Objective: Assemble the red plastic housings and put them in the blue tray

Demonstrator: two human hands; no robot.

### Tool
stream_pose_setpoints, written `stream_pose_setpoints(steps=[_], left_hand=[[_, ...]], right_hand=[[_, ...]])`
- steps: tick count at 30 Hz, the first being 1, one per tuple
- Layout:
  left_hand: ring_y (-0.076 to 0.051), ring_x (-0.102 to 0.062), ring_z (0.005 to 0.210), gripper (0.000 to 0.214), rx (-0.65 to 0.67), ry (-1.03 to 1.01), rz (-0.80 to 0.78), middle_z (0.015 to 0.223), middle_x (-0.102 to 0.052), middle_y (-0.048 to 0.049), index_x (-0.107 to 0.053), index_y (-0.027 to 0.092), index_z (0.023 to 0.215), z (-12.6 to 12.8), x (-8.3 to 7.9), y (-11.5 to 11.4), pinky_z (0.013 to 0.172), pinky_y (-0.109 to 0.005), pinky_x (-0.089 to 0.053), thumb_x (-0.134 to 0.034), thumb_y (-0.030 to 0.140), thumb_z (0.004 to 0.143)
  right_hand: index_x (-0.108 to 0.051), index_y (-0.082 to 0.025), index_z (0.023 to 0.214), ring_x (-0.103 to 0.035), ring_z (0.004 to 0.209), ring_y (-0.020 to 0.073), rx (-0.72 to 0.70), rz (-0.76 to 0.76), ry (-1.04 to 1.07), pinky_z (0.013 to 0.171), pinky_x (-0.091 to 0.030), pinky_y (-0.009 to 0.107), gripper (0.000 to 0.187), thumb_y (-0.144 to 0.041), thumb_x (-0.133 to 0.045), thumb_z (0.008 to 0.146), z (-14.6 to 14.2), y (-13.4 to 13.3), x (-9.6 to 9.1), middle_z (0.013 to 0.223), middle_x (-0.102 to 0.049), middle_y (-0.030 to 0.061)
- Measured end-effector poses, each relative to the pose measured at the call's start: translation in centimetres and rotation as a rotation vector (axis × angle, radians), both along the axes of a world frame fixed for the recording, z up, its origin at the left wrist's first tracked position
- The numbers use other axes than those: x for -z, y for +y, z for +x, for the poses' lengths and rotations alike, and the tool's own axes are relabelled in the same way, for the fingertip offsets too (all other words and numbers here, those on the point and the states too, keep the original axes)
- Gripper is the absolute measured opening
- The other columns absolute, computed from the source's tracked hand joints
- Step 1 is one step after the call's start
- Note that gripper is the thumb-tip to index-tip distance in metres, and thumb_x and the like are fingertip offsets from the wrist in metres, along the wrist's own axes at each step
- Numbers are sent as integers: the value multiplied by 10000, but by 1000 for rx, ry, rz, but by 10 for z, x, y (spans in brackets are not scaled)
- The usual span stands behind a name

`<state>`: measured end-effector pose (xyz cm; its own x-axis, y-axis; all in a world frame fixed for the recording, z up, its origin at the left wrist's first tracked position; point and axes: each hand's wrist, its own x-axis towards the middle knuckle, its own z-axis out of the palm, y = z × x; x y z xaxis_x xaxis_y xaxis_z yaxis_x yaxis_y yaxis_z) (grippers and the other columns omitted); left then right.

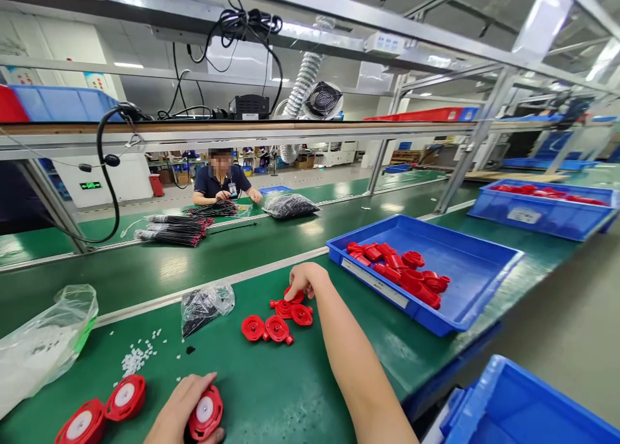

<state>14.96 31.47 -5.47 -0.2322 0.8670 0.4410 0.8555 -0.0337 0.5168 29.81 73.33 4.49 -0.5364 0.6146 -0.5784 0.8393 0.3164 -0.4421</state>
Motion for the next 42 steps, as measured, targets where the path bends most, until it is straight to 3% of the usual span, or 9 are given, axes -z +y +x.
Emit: stream_pose_setpoints(steps=[6,9,12,18,22,26,34,38,42], left_hand=[[-225,-627,812,201,-60,-324,-52,896,-653,-55,-648,208,884,11,-40,-2,760,-324,-545,-733,224,703],[-212,-633,832,280,-102,-627,-11,927,-677,-49,-640,196,972,9,-56,-6,786,-307,-530,-762,307,746],[-197,-632,871,381,-86,-854,11,984,-704,-53,-642,192,1063,1,-65,-11,810,-286,-522,-790,388,773],[-148,-603,714,474,-149,-980,115,964,-740,-62,-656,186,1045,-13,-78,-16,682,-259,-516,-862,451,710],[-133,-555,674,424,-192,-962,148,767,-660,-17,-658,157,869,-20,-71,-18,651,-242,-474,-879,473,691],[-147,-557,692,503,-375,-1019,175,766,-636,-20,-681,148,921,-23,-65,-17,654,-257,-476,-893,520,657],[-128,-520,629,442,-224,-1053,224,726,-586,2,-647,170,891,-20,-75,-17,585,-248,-451,-890,474,681],[-193,-622,832,639,-222,-1133,193,1007,-689,-87,-684,166,1193,-20,-72,-21,790,-320,-530,-893,459,665],[-291,-640,1097,557,-164,-1026,175,1353,-611,-153,-690,183,1104,-16,-73,-21,851,-333,-547,-904,345,615]], right_hand=[[-639,-149,712,-519,469,112,-6,-70,265,403,-402,179,532,-365,-1023,413,-11,-13,12,538,-586,-16],[-628,-139,688,-448,443,82,33,-139,479,379,-319,169,476,-359,-1008,506,-21,-20,9,517,-565,-18],[-661,-135,790,-459,516,79,113,-262,765,416,-373,151,397,-439,-910,733,-35,-31,-2,609,-582,-10],[-640,-154,902,-394,513,64,285,-609,1116,364,-345,103,253,-382,-611,1007,-79,-78,-21,822,-629,58],[-689,-99,946,-412,523,62,232,-826,1114,349,-334,108,138,-222,-628,933,-100,-125,-22,1003,-682,172],[-716,-90,902,-380,512,50,157,-884,1153,358,-290,104,116,-161,-709,810,-112,-161,-19,934,-688,145],[-734,-102,997,-404,524,52,63,-920,1156,434,-380,147,247,-233,-745,788,-111,-188,-17,969,-695,131],[-704,-139,1137,-579,692,112,-2,-1103,1158,590,-510,187,493,-120,-717,645,-103,-196,-25,998,-706,101],[-637,-159,1294,-627,815,146,-172,-1045,1131,685,-542,211,628,-121,-764,680,-93,-209,-36,914,-675,53]])
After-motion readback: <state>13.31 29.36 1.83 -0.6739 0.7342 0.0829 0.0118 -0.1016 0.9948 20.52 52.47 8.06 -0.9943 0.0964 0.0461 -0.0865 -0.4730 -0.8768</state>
